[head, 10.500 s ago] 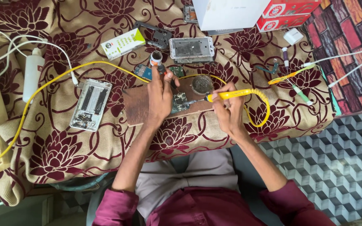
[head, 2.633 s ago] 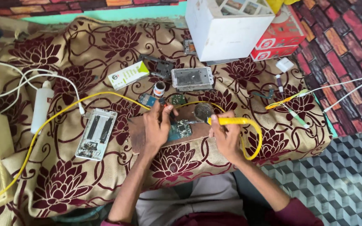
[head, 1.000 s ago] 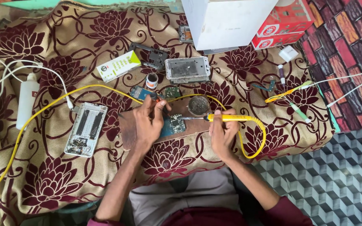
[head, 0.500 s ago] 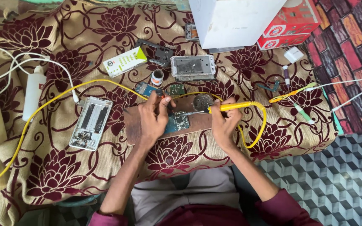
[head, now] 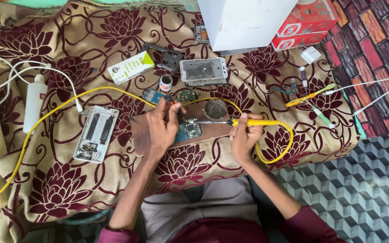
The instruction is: The person solders a small circuit board using a soldering iron and solder wire. They repeatedly apply heat and solder to various points on the board while holding it steady with a screwdriver.
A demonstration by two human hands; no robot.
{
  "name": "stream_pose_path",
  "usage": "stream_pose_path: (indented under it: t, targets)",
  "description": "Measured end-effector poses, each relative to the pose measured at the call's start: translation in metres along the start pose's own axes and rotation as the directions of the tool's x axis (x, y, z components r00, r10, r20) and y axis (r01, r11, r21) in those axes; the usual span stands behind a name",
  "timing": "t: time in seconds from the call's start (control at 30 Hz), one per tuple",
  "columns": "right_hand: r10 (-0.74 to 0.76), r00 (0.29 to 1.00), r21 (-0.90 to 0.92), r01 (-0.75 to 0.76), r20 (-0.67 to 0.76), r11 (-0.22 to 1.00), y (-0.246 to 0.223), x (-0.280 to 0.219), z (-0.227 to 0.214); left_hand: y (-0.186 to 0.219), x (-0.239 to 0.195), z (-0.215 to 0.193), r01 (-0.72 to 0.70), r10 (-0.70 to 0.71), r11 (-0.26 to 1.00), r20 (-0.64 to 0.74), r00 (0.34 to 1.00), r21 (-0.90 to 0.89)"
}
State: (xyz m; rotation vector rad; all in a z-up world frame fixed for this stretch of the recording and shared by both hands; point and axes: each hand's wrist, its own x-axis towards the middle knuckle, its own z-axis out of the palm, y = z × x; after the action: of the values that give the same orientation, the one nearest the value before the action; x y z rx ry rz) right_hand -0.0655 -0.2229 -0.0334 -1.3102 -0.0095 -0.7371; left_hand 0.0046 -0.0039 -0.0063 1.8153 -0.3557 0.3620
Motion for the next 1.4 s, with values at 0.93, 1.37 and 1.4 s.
stream_pose_path:
  t: [0.93, 1.37, 1.4]
  targets:
    - [0.063, 0.989, 0.007, -0.064, 0.135, 0.998, 0.009, -0.003, -0.003, 0.003, -0.004, 0.0, -0.074, 0.075, 0.996, -0.016, 0.997, 0.041]
    - [0.198, 0.98, 0.059, -0.198, 0.016, 0.978, 0.016, 0.004, -0.01, -0.002, -0.002, 0.0, -0.063, 0.064, 0.996, -0.007, 0.998, 0.057]
    - [0.232, 0.973, 0.071, -0.23, -0.018, 0.971, 0.016, 0.005, -0.009, -0.001, -0.002, -0.001, -0.087, 0.088, 0.995, -0.01, 0.996, 0.052]
